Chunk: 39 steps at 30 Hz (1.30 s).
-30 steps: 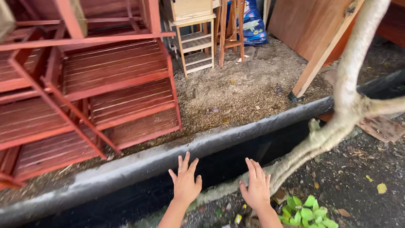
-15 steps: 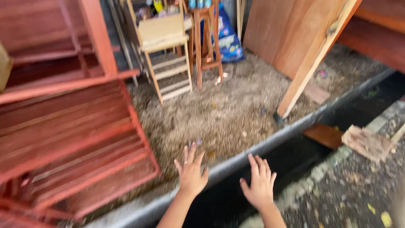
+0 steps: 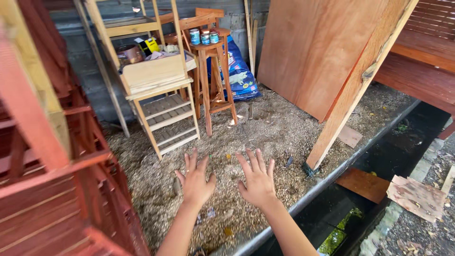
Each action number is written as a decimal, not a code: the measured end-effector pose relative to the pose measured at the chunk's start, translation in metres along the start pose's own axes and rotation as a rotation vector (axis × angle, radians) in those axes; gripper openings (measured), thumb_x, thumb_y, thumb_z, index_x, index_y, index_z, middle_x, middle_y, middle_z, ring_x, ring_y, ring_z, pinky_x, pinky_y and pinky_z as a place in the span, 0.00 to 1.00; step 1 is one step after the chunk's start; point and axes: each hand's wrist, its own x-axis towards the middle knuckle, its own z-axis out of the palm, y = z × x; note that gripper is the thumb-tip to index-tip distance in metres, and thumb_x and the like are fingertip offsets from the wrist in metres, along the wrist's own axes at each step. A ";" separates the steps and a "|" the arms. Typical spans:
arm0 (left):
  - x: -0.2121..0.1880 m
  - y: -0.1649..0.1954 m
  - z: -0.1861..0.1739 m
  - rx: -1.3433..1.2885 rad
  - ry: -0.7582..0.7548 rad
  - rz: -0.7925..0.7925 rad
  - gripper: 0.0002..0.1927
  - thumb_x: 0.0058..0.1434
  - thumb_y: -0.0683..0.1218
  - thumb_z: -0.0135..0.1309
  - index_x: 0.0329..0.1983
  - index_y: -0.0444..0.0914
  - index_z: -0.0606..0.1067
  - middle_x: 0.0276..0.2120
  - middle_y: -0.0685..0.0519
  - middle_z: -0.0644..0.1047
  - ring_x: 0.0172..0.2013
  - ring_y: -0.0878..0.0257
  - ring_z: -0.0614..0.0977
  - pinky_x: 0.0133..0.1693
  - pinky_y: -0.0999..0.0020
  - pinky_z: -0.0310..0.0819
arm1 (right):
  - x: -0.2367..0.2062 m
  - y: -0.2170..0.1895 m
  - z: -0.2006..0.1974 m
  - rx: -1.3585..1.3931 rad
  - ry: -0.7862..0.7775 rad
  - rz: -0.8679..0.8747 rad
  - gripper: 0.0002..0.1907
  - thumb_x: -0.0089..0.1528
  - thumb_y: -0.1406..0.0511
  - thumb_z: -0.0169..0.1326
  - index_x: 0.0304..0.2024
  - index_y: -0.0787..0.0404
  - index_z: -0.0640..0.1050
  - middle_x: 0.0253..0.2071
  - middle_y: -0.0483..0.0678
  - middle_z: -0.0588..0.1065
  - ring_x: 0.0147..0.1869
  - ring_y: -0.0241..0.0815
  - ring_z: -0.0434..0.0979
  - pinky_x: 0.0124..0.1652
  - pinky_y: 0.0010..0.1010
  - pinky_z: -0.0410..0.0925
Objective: The person assembles a slatted wooden frame outdoors on the ground, positioning wooden slats across a frame and hammering nails to fasten them, taking nails from a cardboard box. The person then lifts and carries the assembled frame to a workshop area and handles the nail box near paint cans and finished furniture.
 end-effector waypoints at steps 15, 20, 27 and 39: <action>0.395 -0.067 0.058 0.077 -0.006 -0.019 0.35 0.58 0.52 0.59 0.69 0.47 0.65 0.76 0.52 0.47 0.76 0.49 0.43 0.66 0.22 0.30 | 0.378 0.010 0.083 0.048 -0.144 0.037 0.48 0.57 0.60 0.58 0.74 0.42 0.48 0.76 0.58 0.46 0.80 0.61 0.39 0.69 0.68 0.39; 0.389 -0.084 0.063 0.128 0.042 -0.070 0.34 0.56 0.50 0.58 0.68 0.48 0.67 0.77 0.51 0.48 0.76 0.49 0.43 0.65 0.21 0.32 | 0.379 0.033 0.117 0.228 0.029 -0.023 0.48 0.55 0.61 0.60 0.74 0.46 0.52 0.74 0.58 0.51 0.79 0.63 0.46 0.67 0.69 0.45; 0.470 -0.104 0.074 0.190 0.078 -0.177 0.36 0.55 0.50 0.58 0.69 0.48 0.66 0.76 0.51 0.48 0.76 0.47 0.42 0.65 0.22 0.32 | 0.492 0.073 0.158 0.294 -0.043 -0.076 0.49 0.52 0.62 0.62 0.73 0.48 0.53 0.72 0.57 0.54 0.76 0.62 0.53 0.68 0.66 0.47; 0.617 -0.093 0.112 0.269 0.237 -0.246 0.33 0.58 0.49 0.57 0.68 0.45 0.66 0.77 0.47 0.47 0.76 0.43 0.42 0.63 0.17 0.33 | 0.657 0.147 0.176 0.244 -0.033 -0.185 0.49 0.54 0.59 0.61 0.73 0.44 0.53 0.73 0.55 0.51 0.78 0.65 0.43 0.67 0.73 0.41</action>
